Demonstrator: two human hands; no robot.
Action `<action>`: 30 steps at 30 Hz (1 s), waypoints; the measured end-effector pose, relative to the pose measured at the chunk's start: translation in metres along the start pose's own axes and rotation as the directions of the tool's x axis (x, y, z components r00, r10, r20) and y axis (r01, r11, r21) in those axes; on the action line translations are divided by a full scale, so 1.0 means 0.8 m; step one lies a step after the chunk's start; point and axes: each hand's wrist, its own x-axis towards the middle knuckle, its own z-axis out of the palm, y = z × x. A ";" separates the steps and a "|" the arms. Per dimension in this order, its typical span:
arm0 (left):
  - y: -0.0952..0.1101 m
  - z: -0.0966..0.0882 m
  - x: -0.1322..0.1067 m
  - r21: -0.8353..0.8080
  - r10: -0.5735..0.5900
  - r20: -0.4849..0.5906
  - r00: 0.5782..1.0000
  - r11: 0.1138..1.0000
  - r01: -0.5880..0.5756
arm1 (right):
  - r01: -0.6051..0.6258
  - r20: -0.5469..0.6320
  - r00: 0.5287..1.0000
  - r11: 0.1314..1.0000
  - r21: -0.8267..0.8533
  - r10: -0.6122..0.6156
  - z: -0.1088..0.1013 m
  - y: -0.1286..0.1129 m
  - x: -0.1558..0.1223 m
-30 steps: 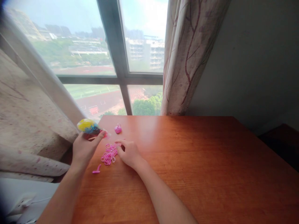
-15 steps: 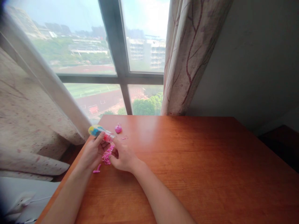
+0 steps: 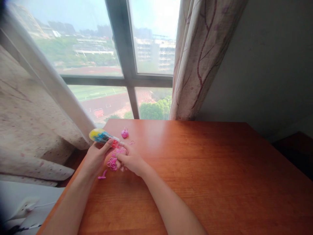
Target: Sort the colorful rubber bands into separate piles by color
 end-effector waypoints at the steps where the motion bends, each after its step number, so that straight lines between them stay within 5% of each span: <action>1: -0.001 0.000 0.001 0.016 0.015 -0.006 1.000 1.000 -0.015 | -0.023 -0.012 1.000 0.997 0.072 0.024 0.000 0.000 0.001; 5: -0.002 0.001 0.002 0.080 0.043 0.007 0.999 0.996 -0.044 | -0.030 -0.102 0.993 0.979 0.200 0.051 0.001 0.001 0.004; 12: -0.004 0.004 0.000 0.139 0.062 -0.008 0.998 0.988 -0.060 | 0.056 -0.315 0.948 0.998 0.021 -0.047 0.003 0.003 0.011; 21: 0.001 -0.005 0.000 0.129 0.096 -0.082 0.992 0.988 -0.085 | 0.067 -0.354 0.922 0.966 -0.251 -0.156 -0.014 0.016 0.009; 24: 0.004 -0.011 0.000 0.121 0.120 -0.105 0.987 0.987 -0.107 | 0.062 -0.337 0.904 0.859 -0.508 -0.264 -0.022 0.013 0.003; 27: 0.007 -0.017 -0.001 0.124 0.155 -0.125 0.980 0.982 -0.139 | 0.045 -0.246 0.904 0.649 -0.759 -0.351 -0.027 0.005 -0.004; 30: 0.009 -0.020 -0.002 0.141 0.182 -0.146 0.972 0.977 -0.162 | 0.038 -0.177 0.914 0.513 -0.858 -0.364 -0.028 0.000 -0.009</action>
